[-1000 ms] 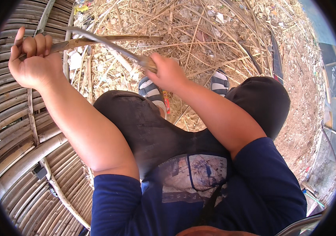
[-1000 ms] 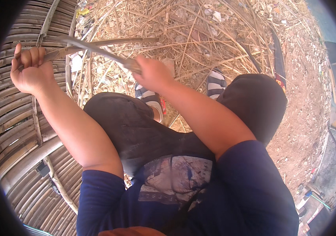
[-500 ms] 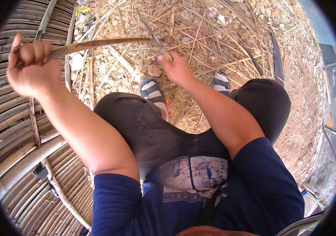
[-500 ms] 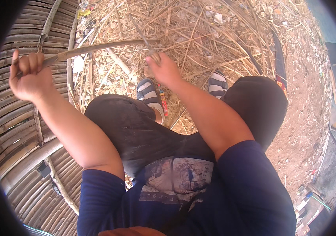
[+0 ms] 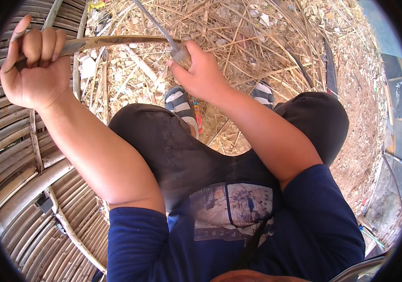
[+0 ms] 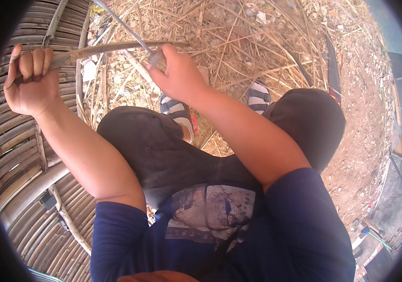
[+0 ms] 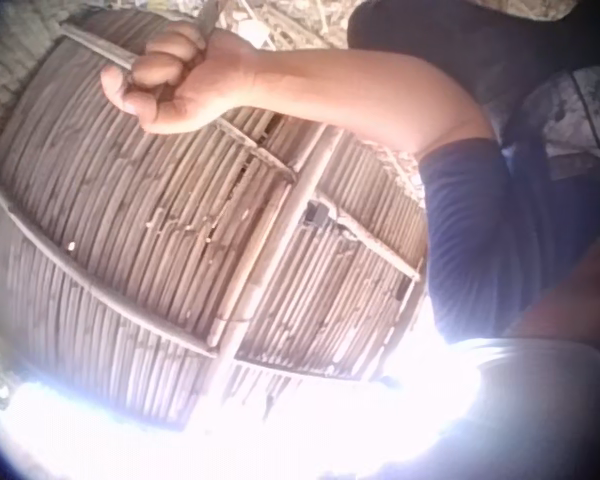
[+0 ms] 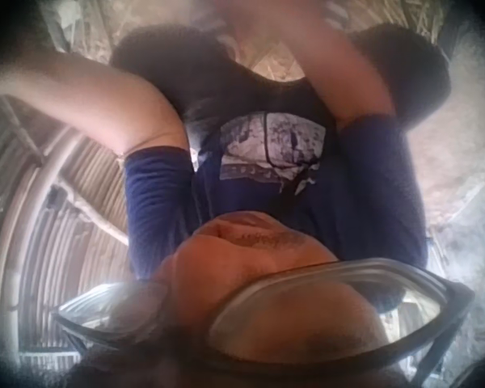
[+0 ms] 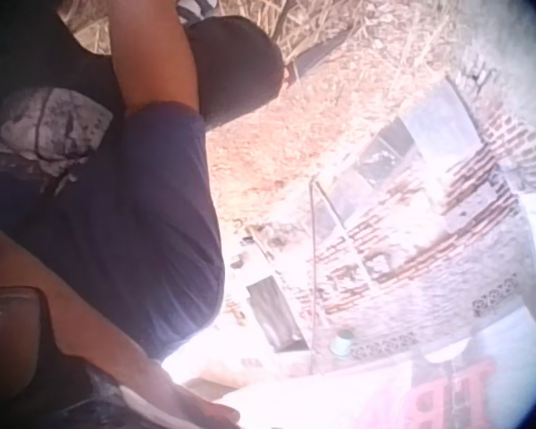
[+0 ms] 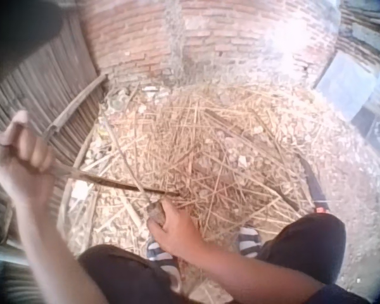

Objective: The person carves a thin strip of bamboo using a knife, holding the strip against their knee and pulling the knife toward them to shave off small pieces.

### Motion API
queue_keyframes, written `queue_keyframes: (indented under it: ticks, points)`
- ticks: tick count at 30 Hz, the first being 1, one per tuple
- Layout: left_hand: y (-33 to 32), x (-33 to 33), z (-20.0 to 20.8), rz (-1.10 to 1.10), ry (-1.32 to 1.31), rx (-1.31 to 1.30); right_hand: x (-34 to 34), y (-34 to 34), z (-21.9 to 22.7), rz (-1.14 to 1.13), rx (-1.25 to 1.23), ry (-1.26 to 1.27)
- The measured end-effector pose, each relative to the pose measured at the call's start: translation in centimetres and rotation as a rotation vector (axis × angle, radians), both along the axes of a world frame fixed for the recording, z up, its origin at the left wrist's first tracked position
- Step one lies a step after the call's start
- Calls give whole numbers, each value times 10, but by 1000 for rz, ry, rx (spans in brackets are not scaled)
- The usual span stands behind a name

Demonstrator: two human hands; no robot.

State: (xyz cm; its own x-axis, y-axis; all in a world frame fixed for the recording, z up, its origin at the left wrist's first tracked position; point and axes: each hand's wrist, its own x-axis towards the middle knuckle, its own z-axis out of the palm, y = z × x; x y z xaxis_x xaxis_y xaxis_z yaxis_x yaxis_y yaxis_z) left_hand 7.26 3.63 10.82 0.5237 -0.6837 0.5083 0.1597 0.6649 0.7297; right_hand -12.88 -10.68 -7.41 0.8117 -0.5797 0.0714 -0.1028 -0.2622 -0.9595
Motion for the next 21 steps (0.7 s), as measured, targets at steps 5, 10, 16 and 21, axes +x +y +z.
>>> queue_keyframes:
  ticks: [5,10,16,21]
  points:
    - [1,8,-6,27,15,-27,-7,5,-70,87,-198,262]
    - [18,25,-12,101,47,-45,0,-3,-32,164,-129,367]
    - [3,12,-5,-1,4,-33,0,5,27,140,-117,91]
    - [-4,4,-3,0,18,-33,-10,-7,-68,62,-229,303]
